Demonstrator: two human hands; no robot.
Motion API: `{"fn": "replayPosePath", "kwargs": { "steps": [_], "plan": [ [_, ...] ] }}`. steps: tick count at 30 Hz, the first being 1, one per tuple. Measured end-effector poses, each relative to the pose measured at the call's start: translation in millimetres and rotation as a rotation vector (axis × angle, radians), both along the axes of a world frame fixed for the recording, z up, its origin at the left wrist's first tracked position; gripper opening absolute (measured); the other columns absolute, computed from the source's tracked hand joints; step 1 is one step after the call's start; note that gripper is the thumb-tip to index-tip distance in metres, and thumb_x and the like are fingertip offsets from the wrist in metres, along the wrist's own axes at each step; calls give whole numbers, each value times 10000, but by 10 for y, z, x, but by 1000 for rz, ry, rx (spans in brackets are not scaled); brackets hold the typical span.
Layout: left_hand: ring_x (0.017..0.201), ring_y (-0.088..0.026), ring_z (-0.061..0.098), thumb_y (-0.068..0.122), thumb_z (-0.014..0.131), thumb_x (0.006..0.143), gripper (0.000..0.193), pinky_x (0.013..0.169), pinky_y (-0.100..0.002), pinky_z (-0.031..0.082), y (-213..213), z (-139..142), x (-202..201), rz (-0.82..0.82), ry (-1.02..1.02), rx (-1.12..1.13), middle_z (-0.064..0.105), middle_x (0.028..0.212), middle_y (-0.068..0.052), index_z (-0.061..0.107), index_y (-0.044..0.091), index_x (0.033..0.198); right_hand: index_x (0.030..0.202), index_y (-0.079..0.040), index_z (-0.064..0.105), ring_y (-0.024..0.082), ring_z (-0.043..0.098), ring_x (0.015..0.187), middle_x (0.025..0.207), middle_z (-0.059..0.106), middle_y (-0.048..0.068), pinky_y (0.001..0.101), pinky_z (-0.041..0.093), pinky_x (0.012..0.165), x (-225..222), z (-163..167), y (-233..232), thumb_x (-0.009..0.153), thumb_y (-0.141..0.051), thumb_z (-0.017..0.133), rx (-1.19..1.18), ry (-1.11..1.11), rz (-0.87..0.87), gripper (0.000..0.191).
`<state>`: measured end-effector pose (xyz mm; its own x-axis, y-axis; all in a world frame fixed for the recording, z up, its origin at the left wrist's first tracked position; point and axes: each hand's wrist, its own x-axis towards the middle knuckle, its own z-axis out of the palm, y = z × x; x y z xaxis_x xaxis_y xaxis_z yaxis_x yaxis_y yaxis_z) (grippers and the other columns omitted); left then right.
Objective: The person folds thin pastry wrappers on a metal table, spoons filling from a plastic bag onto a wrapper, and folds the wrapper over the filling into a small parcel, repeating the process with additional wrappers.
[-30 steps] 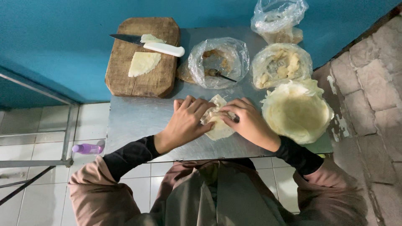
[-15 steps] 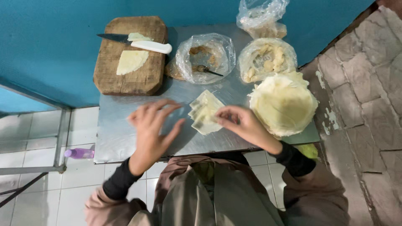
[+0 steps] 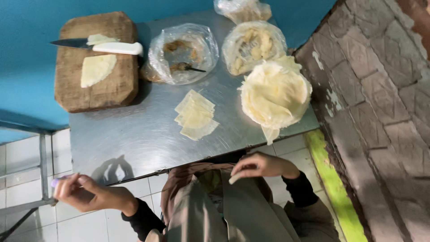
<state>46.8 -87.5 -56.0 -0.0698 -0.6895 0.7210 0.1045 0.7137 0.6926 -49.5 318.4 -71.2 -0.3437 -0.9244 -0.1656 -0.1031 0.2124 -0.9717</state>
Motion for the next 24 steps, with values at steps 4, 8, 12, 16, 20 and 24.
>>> {"fn": "replayPosePath", "kwargs": {
  "steps": [4, 8, 12, 16, 20, 24],
  "plan": [
    [1031, -203, 503, 178, 613, 1157, 199, 891, -340, 426, -35, 80, -27, -128, 16, 39, 486, 1133, -75, 546, 10, 1075, 1226, -70, 753, 173, 699, 1049, 1159, 782, 47, 324, 554, 957, -140, -711, 266, 1040, -233, 623, 95, -161, -215, 279],
    [1079, -198, 517, 110, 604, 1162, 127, 905, -332, 407, 43, 146, -106, -247, -153, 41, 551, 1164, -88, 589, -8, 1118, 1429, -64, 513, 202, 653, 1179, 1332, 666, 68, 386, 524, 1025, -238, -1348, 255, 1030, -222, 590, -139, -348, -727, 436],
    [1123, -185, 556, 84, 599, 1115, 77, 822, -313, 415, 81, 213, -128, -337, -320, 98, 618, 1196, -73, 636, 20, 1136, 1491, -47, 483, 275, 627, 1150, 1348, 651, 118, 445, 509, 898, -466, -1484, -161, 1031, -338, 560, -742, -1019, -1084, 550],
    [1074, -181, 566, 72, 616, 1163, 79, 801, -293, 384, 44, 194, -116, -330, -335, 6, 643, 1161, -66, 637, 11, 1116, 1479, 19, 514, 213, 607, 1272, 1411, 643, 130, 333, 486, 1081, -716, -1385, -328, 1019, -132, 586, -140, 309, -991, 490],
    [967, -167, 526, 58, 606, 1173, 118, 788, -307, 354, 17, 113, -84, -263, -392, -44, 671, 1085, -58, 646, 3, 1077, 1451, 10, 531, 227, 612, 1256, 1390, 651, 135, 346, 490, 1069, -752, -1291, -396, 1014, -140, 593, -107, 309, -998, 467],
    [964, -180, 527, 58, 616, 1155, 81, 804, -332, 358, 16, 69, -100, -206, -394, -54, 669, 1096, -57, 668, 20, 1106, 1424, 1, 547, 242, 617, 1241, 1369, 659, 140, 360, 493, 1056, -807, -1259, -455, 1009, -148, 599, -71, 322, -998, 444]
  ]
}}
